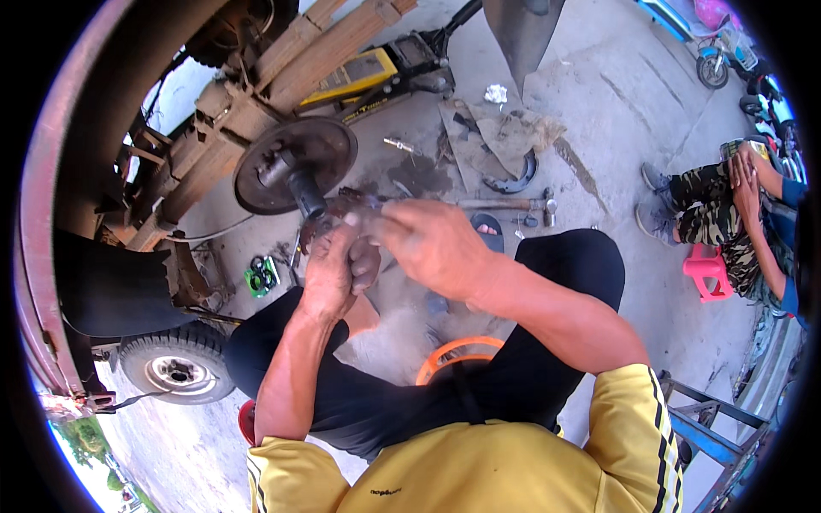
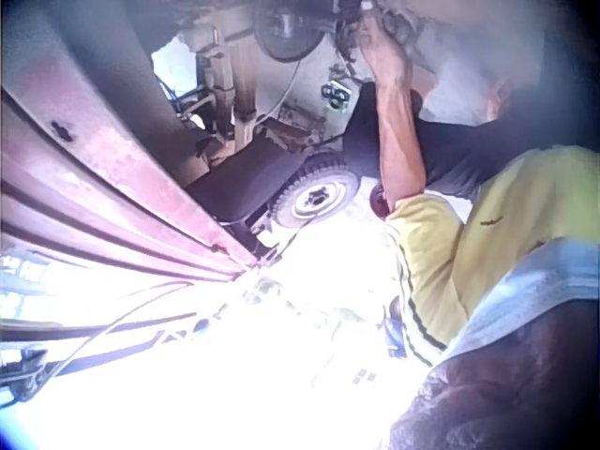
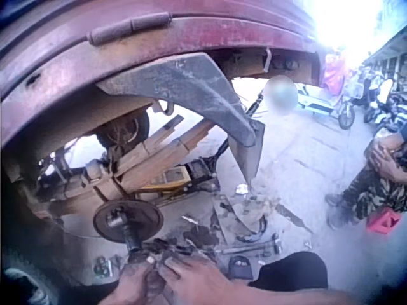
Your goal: The person handles a small metal pin and spring, wipes a brake component, and reattaches a brake drum to a vehicle axle by hand.
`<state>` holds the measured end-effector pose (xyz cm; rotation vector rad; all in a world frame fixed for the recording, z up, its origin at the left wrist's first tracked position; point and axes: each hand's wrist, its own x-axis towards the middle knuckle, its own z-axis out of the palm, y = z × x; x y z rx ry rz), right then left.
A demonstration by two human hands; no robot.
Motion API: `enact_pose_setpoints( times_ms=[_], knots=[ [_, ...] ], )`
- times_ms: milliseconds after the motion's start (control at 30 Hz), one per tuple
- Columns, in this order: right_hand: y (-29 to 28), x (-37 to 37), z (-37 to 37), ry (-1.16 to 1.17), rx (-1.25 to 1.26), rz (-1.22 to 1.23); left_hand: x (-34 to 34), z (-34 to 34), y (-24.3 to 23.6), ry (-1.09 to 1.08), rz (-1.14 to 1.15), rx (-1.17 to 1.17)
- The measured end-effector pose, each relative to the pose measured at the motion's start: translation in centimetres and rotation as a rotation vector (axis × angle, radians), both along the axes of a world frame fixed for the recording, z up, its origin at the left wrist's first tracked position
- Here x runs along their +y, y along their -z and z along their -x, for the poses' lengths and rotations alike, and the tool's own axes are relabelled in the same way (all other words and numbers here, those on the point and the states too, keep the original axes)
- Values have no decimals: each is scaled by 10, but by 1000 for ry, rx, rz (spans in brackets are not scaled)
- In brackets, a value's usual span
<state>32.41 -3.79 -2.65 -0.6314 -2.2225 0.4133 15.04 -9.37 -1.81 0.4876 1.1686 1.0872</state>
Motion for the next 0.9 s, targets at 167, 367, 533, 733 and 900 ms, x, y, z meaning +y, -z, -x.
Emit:
enact_pose_setpoints(
  times_ms=[167, 367, 533, 733, 900],
  knots=[
    [2, 2, 1, -52, 26, 42, 5, 6, 1, 2, 51, 34],
    [0, 0, -4, -48, 27, 235, 3, -4, 1, -60, 16, 134],
    [-8, 6, -11, -20, -7, 319, -2, -11, 6, -4, -418, 477],
    [1, 6, -4, 32, -30, -136, 1, 1, 16, 0, -321, 434],
    [0, 11, -2, 31, 154, 324, 14, 30, 59, 209, -91, 611]
  ],
)
